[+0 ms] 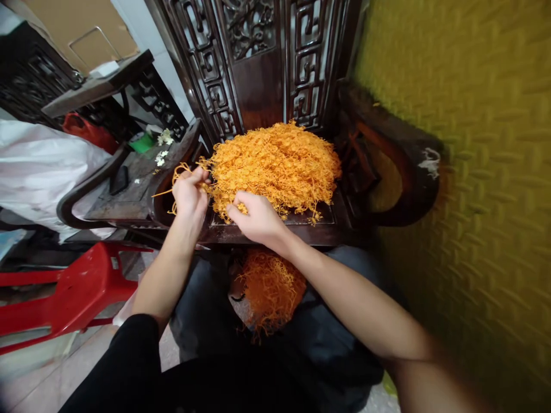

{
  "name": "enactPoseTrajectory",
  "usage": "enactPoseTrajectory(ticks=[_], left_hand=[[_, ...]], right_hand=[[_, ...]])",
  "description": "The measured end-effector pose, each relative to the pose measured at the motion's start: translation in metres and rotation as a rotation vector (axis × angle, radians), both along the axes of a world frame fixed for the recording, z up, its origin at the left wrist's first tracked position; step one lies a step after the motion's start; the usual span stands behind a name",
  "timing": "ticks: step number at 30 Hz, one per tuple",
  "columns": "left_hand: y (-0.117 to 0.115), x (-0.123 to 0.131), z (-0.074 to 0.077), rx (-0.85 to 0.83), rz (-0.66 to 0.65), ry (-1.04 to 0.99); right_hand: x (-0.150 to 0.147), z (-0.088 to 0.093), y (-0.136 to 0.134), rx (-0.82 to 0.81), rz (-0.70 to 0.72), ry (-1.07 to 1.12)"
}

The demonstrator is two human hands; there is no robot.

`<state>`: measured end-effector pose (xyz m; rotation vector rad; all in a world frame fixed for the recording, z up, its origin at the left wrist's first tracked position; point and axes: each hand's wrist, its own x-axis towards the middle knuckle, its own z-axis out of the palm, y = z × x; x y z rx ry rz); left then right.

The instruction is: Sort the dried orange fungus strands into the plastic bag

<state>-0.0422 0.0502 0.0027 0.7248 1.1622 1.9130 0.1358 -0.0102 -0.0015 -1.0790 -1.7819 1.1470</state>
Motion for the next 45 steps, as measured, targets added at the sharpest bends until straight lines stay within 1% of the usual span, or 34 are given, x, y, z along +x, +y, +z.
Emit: enactPoseTrajectory(ticks=[1, 2, 4, 6, 7, 8, 10, 12, 14, 17, 19, 20, 22, 24, 28, 29, 32, 33, 34, 35, 38, 40, 43, 45], left_hand=[[0.003, -0.005, 0.001, -0.012, 0.028, -0.025], [0.004, -0.008, 0.002, -0.020, 0.018, -0.047], [0.000, -0.008, 0.002, -0.029, -0.101, -0.075], [-0.009, -0.003, 0.001, -0.047, -0.247, -0.089], [-0.014, 0.000, 0.001, -0.064, -0.298, -0.088], [-0.019, 0.003, 0.001, -0.083, -0.331, -0.080], [-0.026, 0.007, 0.003, -0.116, -0.357, -0.052], [-0.032, 0.011, 0.004, -0.128, -0.374, -0.024], [-0.036, 0.015, 0.005, -0.121, -0.408, -0.010], [-0.036, 0.019, 0.003, -0.098, -0.456, -0.016], [-0.031, 0.017, 0.001, -0.083, -0.409, -0.050], [-0.027, 0.015, 0.000, -0.081, -0.364, -0.072], [-0.019, 0.010, -0.003, -0.092, -0.292, -0.118], [-0.012, 0.004, -0.006, -0.105, -0.265, -0.155], [0.000, -0.005, -0.009, -0.098, -0.215, -0.162], [0.004, -0.009, -0.009, -0.092, -0.183, -0.152], [0.013, -0.022, -0.007, -0.072, -0.048, -0.135], [0.014, -0.025, -0.006, -0.074, -0.035, -0.137], [0.013, -0.027, -0.004, -0.084, -0.060, -0.141], [0.010, -0.026, -0.003, -0.099, -0.122, -0.145], [-0.006, -0.015, 0.000, -0.145, -0.398, -0.131], [-0.017, -0.006, 0.003, -0.136, -0.512, -0.074], [-0.027, 0.003, 0.007, -0.100, -0.548, 0.016], [-0.031, 0.005, 0.008, -0.082, -0.539, 0.043]], right_hand=[[0.001, -0.002, 0.001, -0.040, 0.032, -0.004], [0.001, -0.005, 0.003, -0.082, 0.050, 0.003], [0.004, -0.009, 0.009, -0.163, 0.030, 0.058], [0.007, -0.011, 0.015, -0.235, -0.048, 0.147], [0.009, -0.011, 0.018, -0.268, -0.093, 0.190], [0.011, -0.012, 0.020, -0.294, -0.128, 0.231], [0.015, -0.012, 0.022, -0.319, -0.148, 0.294], [0.015, -0.012, 0.023, -0.280, -0.112, 0.302], [0.013, -0.012, 0.024, -0.179, -0.085, 0.257], [0.006, -0.011, 0.025, -0.007, -0.077, 0.128], [0.001, -0.009, 0.023, 0.020, -0.042, 0.038], [-0.001, -0.007, 0.022, -0.009, 0.000, -0.008], [-0.005, -0.005, 0.018, -0.131, 0.092, -0.082], [-0.007, -0.002, 0.015, -0.250, 0.166, -0.119], [-0.006, 0.003, 0.010, -0.353, 0.186, -0.069], [-0.005, 0.003, 0.009, -0.386, 0.215, -0.055], [0.000, 0.001, 0.002, -0.516, 0.375, -0.063], [0.001, -0.001, 0.001, -0.548, 0.399, -0.051], [0.003, -0.003, 0.001, -0.567, 0.383, -0.020], [0.004, -0.004, 0.003, -0.574, 0.327, 0.030], [0.011, -0.007, 0.012, -0.572, 0.076, 0.244], [0.017, -0.006, 0.019, -0.570, -0.042, 0.402], [0.029, 0.000, 0.025, -0.543, -0.132, 0.585], [0.036, 0.005, 0.025, -0.519, -0.152, 0.619]])
